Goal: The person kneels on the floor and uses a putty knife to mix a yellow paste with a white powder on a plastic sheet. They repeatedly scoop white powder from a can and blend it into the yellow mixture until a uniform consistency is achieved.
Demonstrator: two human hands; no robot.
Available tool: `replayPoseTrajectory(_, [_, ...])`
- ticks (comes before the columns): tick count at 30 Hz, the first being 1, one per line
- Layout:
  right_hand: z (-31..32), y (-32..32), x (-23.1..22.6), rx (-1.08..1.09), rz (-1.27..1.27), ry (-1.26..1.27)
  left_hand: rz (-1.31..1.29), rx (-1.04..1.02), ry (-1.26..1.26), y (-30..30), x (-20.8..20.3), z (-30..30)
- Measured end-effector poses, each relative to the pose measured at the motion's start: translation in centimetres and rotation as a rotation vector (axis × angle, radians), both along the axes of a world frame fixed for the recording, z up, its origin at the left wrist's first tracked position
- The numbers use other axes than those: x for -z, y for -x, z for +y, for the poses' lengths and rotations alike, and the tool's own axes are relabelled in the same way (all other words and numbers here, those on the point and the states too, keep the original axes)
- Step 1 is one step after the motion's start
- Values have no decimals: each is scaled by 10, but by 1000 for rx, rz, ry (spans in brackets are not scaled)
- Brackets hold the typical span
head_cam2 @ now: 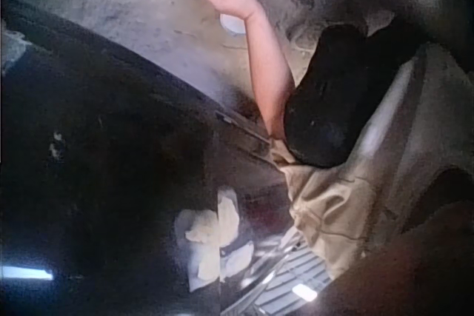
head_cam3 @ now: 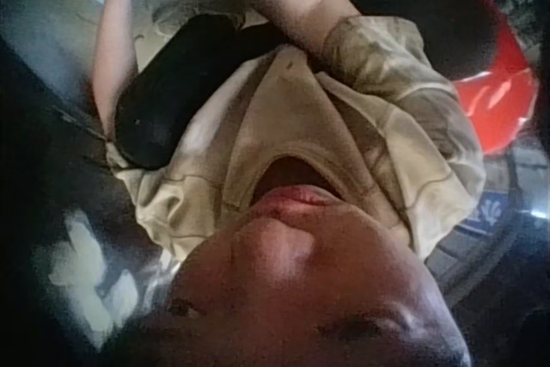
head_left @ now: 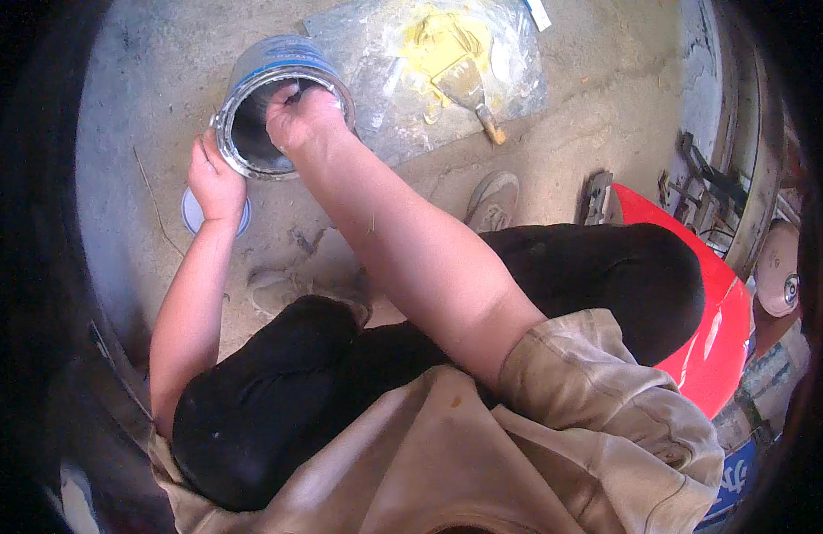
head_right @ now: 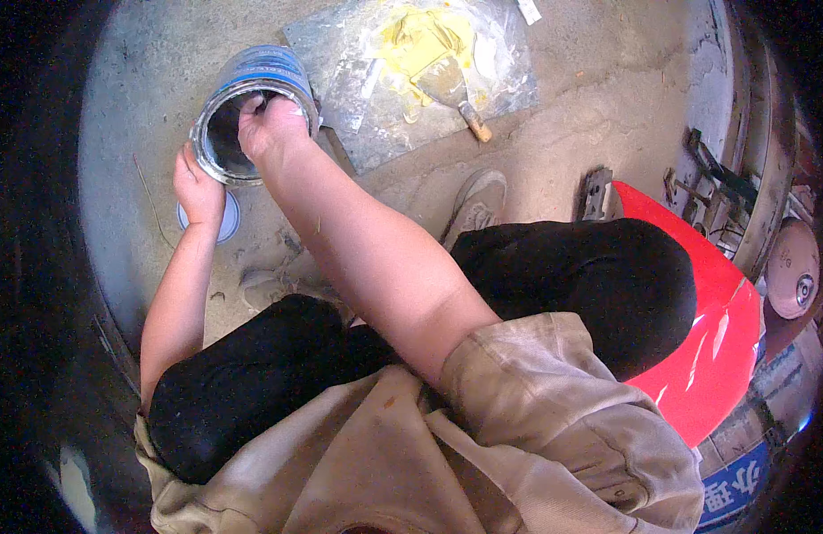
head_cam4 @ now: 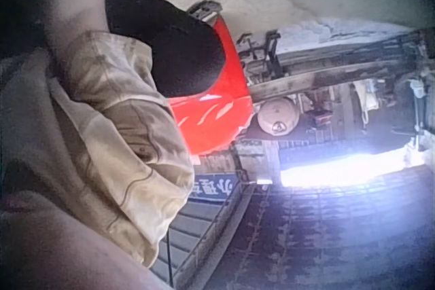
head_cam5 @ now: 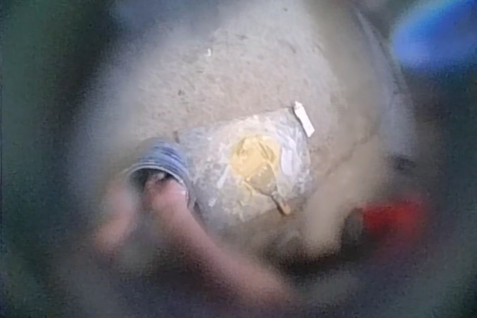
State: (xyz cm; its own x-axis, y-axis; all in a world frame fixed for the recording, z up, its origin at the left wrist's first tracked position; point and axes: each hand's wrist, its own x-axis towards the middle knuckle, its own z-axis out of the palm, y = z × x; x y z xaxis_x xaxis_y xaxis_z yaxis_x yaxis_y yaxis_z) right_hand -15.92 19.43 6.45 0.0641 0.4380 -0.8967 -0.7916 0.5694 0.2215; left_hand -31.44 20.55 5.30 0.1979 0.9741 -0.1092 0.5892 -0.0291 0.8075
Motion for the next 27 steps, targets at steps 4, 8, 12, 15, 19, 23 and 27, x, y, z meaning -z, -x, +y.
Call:
replayPoseTrajectory(4, [5,12,-15,-148,-35,121,-18,-29,-14,5,0,2])
replayPoseTrajectory(8, [13,32,-41,-399,-223,289,-52,-51,-51,6,-6,7])
replayPoseTrajectory(12, [9,37,-58,-506,-295,323,-32,-44,4,-1,-10,11])
replayPoseTrajectory(15, [5,34,-70,-516,-295,263,-77,-64,4,-2,-13,14])
replayPoseTrajectory(19, [-7,34,-91,-716,-404,216,-121,-114,-2,0,3,21])
replayPoseTrajectory(23, [-22,45,-120,-954,-488,85,-81,-54,-48,8,27,33])
replayPoseTrajectory(27, [-39,37,-151,-1458,-787,58,-208,-153,186,16,36,44])
